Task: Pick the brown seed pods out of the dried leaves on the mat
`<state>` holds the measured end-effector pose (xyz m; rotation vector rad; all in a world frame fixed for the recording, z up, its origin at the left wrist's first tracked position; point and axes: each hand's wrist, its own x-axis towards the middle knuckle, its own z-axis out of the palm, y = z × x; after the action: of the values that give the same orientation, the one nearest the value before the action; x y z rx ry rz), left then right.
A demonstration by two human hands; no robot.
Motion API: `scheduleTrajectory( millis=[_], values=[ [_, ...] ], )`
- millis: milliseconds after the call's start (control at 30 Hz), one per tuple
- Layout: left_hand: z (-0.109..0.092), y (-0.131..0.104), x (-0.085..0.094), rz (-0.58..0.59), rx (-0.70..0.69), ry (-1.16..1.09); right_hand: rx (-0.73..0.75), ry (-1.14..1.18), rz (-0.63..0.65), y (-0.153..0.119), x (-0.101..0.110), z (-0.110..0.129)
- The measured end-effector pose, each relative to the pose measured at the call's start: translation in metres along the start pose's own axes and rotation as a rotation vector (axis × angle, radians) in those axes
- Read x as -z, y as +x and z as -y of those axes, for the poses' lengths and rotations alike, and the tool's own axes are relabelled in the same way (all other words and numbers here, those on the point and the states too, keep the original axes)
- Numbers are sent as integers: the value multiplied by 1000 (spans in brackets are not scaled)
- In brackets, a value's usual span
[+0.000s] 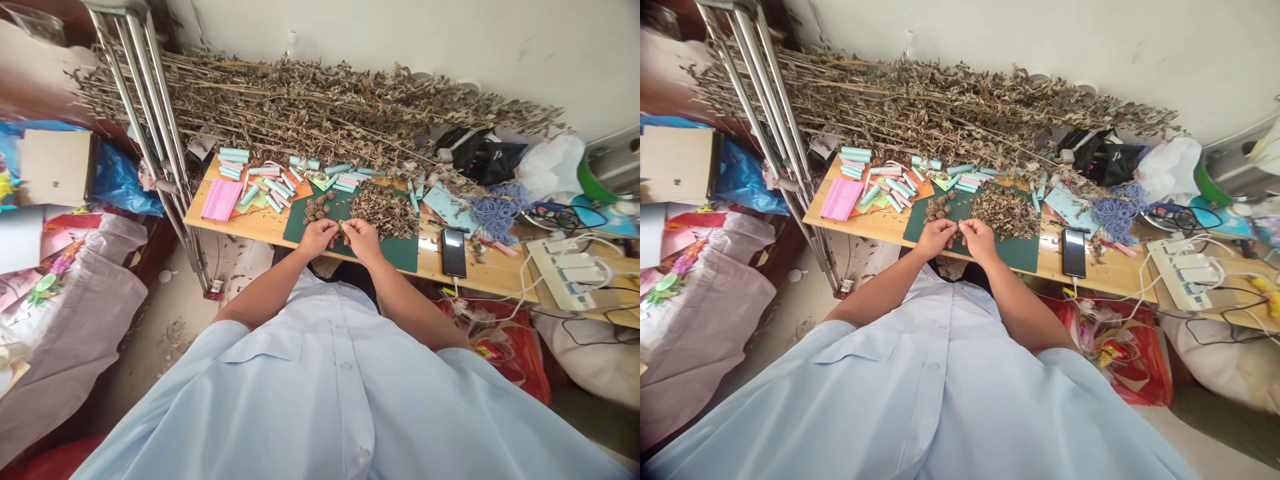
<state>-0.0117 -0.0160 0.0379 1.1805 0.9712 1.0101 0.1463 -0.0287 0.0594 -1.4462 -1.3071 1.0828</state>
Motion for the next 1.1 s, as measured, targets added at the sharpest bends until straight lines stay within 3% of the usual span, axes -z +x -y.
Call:
scheduleTrajectory(
  millis=[1100],
  values=[
    [-8, -3, -1, 6, -33, 115, 16, 14, -55, 7, -1, -5]
  ],
)
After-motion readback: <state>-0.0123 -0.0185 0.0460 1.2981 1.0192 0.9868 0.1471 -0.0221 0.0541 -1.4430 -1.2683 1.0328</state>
